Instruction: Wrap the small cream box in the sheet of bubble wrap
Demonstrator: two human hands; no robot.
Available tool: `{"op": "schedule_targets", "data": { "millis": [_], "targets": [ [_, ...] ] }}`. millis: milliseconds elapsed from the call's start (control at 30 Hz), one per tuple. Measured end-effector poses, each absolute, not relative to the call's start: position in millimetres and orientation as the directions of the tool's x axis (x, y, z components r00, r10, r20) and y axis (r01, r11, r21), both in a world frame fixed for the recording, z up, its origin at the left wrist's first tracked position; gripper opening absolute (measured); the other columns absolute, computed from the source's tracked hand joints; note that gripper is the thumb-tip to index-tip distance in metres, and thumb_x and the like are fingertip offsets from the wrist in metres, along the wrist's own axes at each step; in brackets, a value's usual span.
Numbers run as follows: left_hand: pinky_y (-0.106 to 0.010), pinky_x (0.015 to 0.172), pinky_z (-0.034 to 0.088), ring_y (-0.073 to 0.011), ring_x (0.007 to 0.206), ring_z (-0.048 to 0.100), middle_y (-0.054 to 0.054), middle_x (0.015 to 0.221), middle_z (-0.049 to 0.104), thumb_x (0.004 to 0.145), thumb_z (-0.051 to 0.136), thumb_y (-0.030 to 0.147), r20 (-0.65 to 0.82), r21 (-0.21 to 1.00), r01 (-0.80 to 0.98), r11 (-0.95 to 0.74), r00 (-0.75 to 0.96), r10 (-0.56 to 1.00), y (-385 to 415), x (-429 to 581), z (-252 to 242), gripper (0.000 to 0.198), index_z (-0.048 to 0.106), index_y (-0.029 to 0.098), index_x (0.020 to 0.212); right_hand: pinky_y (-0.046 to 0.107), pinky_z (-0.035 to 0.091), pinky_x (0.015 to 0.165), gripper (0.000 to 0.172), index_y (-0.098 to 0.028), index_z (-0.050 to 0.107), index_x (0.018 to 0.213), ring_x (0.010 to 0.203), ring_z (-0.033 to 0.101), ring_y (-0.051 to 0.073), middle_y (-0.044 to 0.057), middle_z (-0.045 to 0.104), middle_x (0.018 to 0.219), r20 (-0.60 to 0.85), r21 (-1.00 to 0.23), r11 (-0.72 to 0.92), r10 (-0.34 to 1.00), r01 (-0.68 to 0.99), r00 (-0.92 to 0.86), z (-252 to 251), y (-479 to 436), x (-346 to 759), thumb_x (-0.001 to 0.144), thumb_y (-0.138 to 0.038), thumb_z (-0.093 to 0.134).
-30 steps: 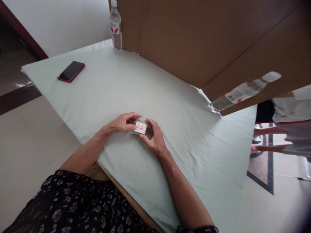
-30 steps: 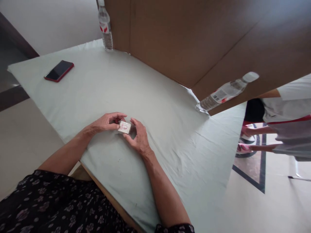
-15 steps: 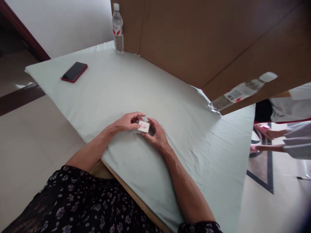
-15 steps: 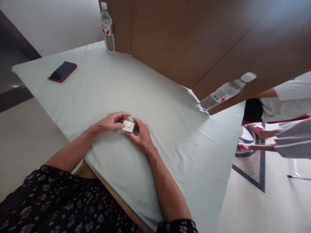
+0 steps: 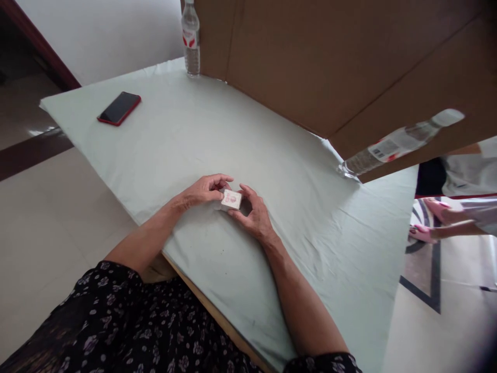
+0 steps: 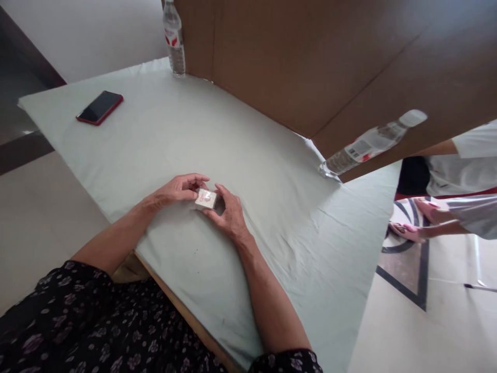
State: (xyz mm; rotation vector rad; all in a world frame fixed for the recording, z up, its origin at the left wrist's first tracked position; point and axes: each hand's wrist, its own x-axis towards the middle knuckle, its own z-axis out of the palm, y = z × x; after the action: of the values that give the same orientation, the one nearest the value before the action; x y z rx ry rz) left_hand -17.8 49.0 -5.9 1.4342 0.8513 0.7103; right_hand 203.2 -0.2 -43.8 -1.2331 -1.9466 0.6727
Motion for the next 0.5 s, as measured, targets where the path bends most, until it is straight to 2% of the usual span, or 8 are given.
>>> {"op": "schedule_targets", "data": {
  "millis": [300, 500],
  "targets": [
    [-0.032, 0.081, 0.050, -0.0193, 0.091, 0.065, -0.008, 0.105, 0.069, 0.069, 0.067, 0.023, -0.078, 0.996, 0.085, 0.038, 0.544, 0.836, 51.2, -16.9, -7.7, 0.055, 0.064, 0.014, 0.123, 0.051, 0.045, 0.103, 0.075, -0.030, 0.044, 0.147, 0.116, 0.064, 0.029, 0.009, 0.070, 0.128, 0.295, -0.744, 0.403, 0.914, 0.533, -0.280, -43.1, -0.4, 203.4, 0.080, -0.044, 0.075],
    [-0.032, 0.079, 0.049, -0.0197, 0.090, 0.064, -0.008, 0.103, 0.067, 0.067, 0.068, 0.026, -0.089, 0.994, 0.105, 0.038, 0.540, 0.837, 52.9, -14.8, -8.4, 0.061, 0.062, 0.013, 0.126, 0.050, 0.045, 0.103, 0.075, -0.027, 0.045, 0.147, 0.117, 0.064, 0.030, 0.010, 0.069, 0.128, 0.303, -0.738, 0.410, 0.911, 0.537, -0.279, -44.1, -0.7, 203.6, 0.080, -0.045, 0.075]
  ]
}}
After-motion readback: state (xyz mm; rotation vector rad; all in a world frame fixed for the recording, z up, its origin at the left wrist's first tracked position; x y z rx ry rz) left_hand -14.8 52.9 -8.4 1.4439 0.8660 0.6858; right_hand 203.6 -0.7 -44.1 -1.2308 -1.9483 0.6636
